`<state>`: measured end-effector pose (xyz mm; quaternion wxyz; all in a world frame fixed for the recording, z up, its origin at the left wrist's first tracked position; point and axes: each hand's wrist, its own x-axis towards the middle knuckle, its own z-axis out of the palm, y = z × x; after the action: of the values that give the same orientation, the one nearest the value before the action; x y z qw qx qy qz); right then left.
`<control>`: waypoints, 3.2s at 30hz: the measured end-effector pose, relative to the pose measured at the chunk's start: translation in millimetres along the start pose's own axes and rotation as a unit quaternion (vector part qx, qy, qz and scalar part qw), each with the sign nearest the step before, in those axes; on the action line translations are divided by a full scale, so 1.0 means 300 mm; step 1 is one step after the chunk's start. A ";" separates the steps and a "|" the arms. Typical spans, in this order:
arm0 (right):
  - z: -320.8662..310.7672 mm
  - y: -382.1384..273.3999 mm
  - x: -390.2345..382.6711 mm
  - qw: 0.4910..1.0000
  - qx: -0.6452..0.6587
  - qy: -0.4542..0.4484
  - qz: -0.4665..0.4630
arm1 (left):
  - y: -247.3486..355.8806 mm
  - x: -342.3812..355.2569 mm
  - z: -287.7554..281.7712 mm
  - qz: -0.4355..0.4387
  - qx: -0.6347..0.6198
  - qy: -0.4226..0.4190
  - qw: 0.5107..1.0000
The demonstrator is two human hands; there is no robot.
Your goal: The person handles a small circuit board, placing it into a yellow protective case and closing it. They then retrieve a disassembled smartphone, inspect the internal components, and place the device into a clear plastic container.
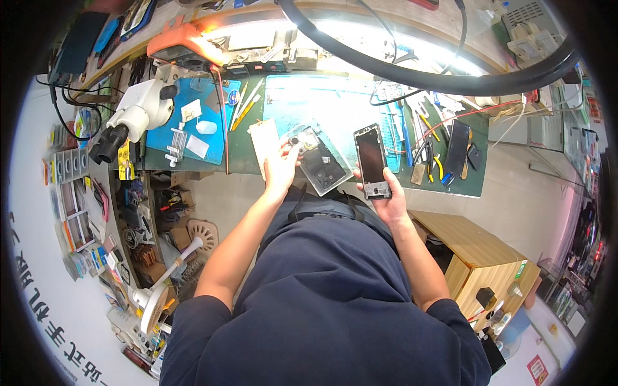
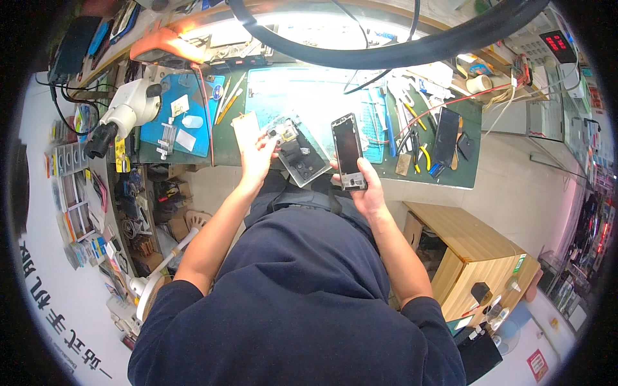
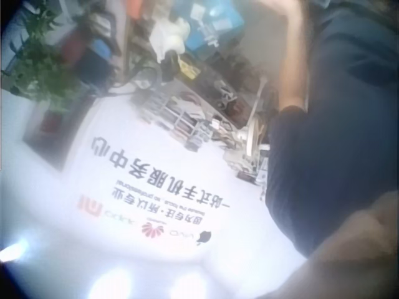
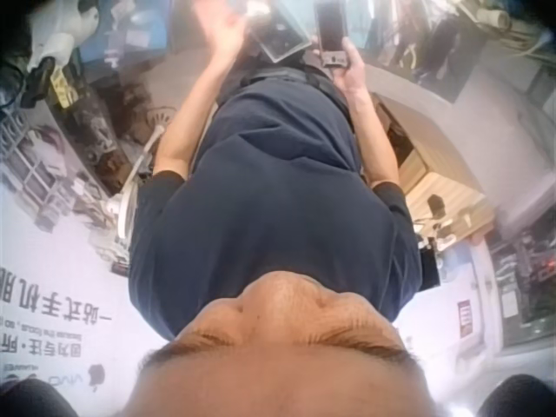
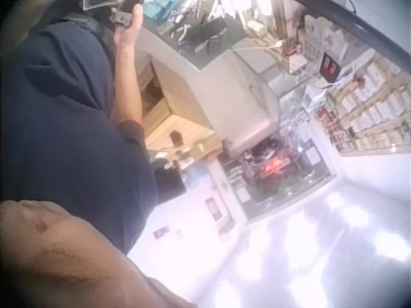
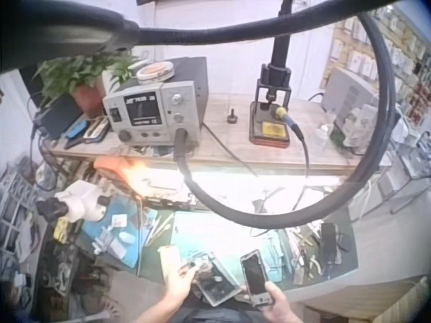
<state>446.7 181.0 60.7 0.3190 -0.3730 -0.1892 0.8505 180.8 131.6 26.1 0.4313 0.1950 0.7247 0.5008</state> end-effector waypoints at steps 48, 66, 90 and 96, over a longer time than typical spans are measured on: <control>0.105 -0.025 -0.040 0.918 0.251 -0.243 0.186 | 0.246 -0.216 0.025 0.214 0.058 -0.058 0.973; 0.107 -0.030 -0.043 0.919 0.232 -0.260 0.185 | 0.300 -0.262 0.012 0.266 0.071 -0.048 0.960; 0.117 -0.050 -0.040 0.900 0.263 -0.283 0.203 | 0.341 -0.267 0.020 0.271 0.085 -0.061 0.957; 0.119 -0.053 -0.041 0.898 0.266 -0.282 0.206 | 0.335 -0.264 0.021 0.262 0.081 -0.062 0.960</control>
<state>432.4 181.1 99.1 0.1572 -0.0491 0.0428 0.9854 214.7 121.2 149.2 0.3118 0.4429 0.6586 0.5224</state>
